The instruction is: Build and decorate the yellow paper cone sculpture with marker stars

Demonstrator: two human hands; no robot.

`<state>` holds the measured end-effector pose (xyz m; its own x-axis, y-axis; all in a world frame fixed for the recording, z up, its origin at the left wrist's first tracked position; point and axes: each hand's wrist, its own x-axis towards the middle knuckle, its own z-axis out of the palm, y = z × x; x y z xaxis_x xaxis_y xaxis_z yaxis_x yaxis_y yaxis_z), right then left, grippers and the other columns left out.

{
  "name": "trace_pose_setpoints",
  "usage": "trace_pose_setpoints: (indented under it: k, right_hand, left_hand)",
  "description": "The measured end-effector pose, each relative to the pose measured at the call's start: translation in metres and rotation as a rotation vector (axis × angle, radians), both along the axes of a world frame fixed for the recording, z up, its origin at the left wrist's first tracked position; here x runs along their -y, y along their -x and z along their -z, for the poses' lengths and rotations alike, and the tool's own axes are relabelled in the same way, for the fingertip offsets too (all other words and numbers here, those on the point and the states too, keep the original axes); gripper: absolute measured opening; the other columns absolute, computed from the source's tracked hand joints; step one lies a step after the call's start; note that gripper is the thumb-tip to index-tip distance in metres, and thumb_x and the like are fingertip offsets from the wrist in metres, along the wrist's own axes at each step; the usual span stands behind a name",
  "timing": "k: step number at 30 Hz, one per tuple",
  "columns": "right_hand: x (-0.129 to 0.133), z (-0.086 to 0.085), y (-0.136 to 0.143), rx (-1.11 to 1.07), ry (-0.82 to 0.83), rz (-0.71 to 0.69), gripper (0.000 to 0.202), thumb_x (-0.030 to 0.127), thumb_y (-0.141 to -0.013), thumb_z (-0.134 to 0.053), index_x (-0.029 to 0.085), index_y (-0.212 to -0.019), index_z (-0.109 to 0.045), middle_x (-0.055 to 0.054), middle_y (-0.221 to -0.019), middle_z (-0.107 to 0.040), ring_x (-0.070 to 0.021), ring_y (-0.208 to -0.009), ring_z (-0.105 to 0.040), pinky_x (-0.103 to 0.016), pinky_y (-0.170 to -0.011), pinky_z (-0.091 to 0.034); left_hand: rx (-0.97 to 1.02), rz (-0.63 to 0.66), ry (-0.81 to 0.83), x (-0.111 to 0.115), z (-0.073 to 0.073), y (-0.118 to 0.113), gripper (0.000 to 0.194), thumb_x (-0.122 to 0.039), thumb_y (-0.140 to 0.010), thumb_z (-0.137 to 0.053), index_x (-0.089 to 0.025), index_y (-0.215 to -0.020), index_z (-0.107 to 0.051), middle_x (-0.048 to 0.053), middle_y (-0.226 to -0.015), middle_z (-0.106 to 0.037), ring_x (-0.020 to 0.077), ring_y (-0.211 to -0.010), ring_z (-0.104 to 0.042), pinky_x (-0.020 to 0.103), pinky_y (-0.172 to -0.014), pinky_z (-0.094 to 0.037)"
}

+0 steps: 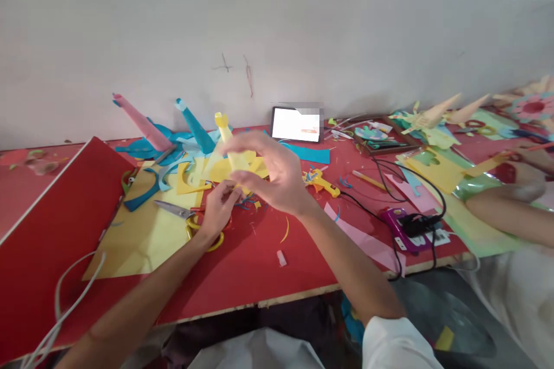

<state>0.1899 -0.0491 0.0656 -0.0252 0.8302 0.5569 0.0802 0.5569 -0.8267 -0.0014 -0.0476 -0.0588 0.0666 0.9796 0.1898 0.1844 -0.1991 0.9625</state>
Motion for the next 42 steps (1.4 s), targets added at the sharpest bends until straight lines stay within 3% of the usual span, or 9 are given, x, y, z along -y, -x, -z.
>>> trace_pose_setpoints:
  k: [1, 4, 6, 9, 12, 16, 32, 37, 42]
  right_hand:
    - [0.001, 0.014, 0.002, 0.028, -0.03, -0.031, 0.036, 0.061, -0.09, -0.068, 0.026, -0.094, -0.071, -0.005, -0.093, -0.069, -0.0208, -0.091, -0.066, -0.037, -0.08, -0.055]
    - [-0.003, 0.063, 0.002, 0.011, 0.078, 0.097, 0.047, 0.06, -0.097, -0.057, 0.023, -0.069, -0.058, 0.0, -0.063, -0.055, -0.0137, -0.06, -0.051, -0.03, -0.061, -0.044]
    - [-0.006, 0.09, 0.003, 0.027, 0.187, 0.144, 0.055, 0.063, -0.099, -0.052, 0.023, -0.061, -0.052, 0.002, -0.054, -0.047, -0.012, -0.053, -0.044, -0.029, -0.056, -0.037]
    - [-0.01, 0.111, 0.007, 0.015, 0.279, 0.04, 0.054, 0.069, -0.091, -0.06, 0.021, -0.067, -0.059, 0.001, -0.06, -0.054, -0.0127, -0.057, -0.05, -0.027, -0.058, -0.04]
    - [-0.012, 0.117, 0.015, -0.067, 0.366, -0.065, 0.051, 0.072, -0.078, -0.073, 0.021, -0.075, -0.065, 0.001, -0.064, -0.058, -0.0126, -0.056, -0.049, -0.026, -0.053, -0.04]
    - [-0.013, 0.122, 0.02, -0.161, 0.43, -0.006, 0.051, 0.069, -0.073, -0.079, 0.02, -0.066, -0.064, 0.002, -0.056, -0.054, -0.0117, -0.051, -0.045, -0.027, -0.049, -0.037]
    - [-0.021, 0.121, 0.0, -0.29, 0.311, 0.178, 0.041, 0.061, -0.09, -0.068, 0.02, -0.087, -0.074, 0.004, -0.058, -0.048, -0.0109, -0.052, -0.043, -0.027, -0.05, -0.035]
    - [-0.029, 0.119, -0.014, -0.322, 0.23, 0.347, 0.046, 0.064, -0.089, -0.068, 0.022, -0.074, -0.064, 0.004, -0.058, -0.049, -0.0108, -0.05, -0.042, -0.028, -0.051, -0.038]
    - [-0.02, 0.122, -0.006, -0.121, 0.245, 0.255, 0.063, 0.065, -0.094, -0.06, 0.022, -0.051, -0.042, 0.004, -0.047, -0.039, -0.0104, -0.048, -0.038, -0.028, -0.052, -0.034]
  left_hand:
    - [0.016, 0.0, -0.008, 0.001, -0.002, -0.001, 0.026, -0.045, -0.095, -0.063, -0.019, -0.093, -0.059, 0.002, -0.077, -0.071, 0.0154, -0.069, -0.065, 0.028, -0.07, -0.051]
    - [0.068, -0.037, -0.043, 0.003, -0.008, -0.003, 0.032, -0.05, -0.095, -0.063, -0.019, -0.09, -0.058, 0.001, -0.076, -0.069, 0.0128, -0.068, -0.061, 0.025, -0.068, -0.048]
    - [0.095, -0.05, -0.068, 0.004, -0.01, -0.003, 0.035, -0.053, -0.095, -0.064, -0.019, -0.089, -0.058, 0.001, -0.075, -0.068, 0.0121, -0.067, -0.059, 0.024, -0.066, -0.047]
    - [0.112, 0.008, -0.065, 0.006, -0.01, -0.003, 0.037, -0.055, -0.094, -0.065, -0.019, -0.09, -0.058, 0.001, -0.074, -0.068, 0.0127, -0.066, -0.06, 0.025, -0.067, -0.049]
    - [0.076, 0.113, -0.008, 0.006, -0.008, -0.003, 0.036, -0.055, -0.093, -0.066, -0.019, -0.093, -0.06, 0.002, -0.074, -0.07, 0.0145, -0.065, -0.063, 0.027, -0.067, -0.051]
    - [0.017, 0.177, 0.025, 0.004, -0.005, -0.002, 0.034, -0.053, -0.095, -0.064, -0.019, -0.091, -0.06, 0.002, -0.071, -0.07, 0.0145, -0.064, -0.063, 0.027, -0.065, -0.048]
    - [0.006, 0.192, 0.056, -0.002, -0.001, 0.0, 0.037, -0.054, -0.092, -0.065, -0.018, -0.089, -0.061, 0.002, -0.069, -0.07, 0.0129, -0.062, -0.063, 0.025, -0.062, -0.048]
    - [0.095, 0.148, 0.078, -0.003, -0.001, -0.001, 0.039, -0.057, -0.091, -0.067, -0.019, -0.09, -0.057, 0.001, -0.07, -0.069, 0.0125, -0.061, -0.061, 0.025, -0.063, -0.05]
    - [0.158, 0.088, 0.031, -0.002, -0.005, -0.002, 0.042, -0.059, -0.089, -0.068, -0.019, -0.089, -0.057, 0.0, -0.07, -0.068, 0.0118, -0.06, -0.059, 0.025, -0.062, -0.05]
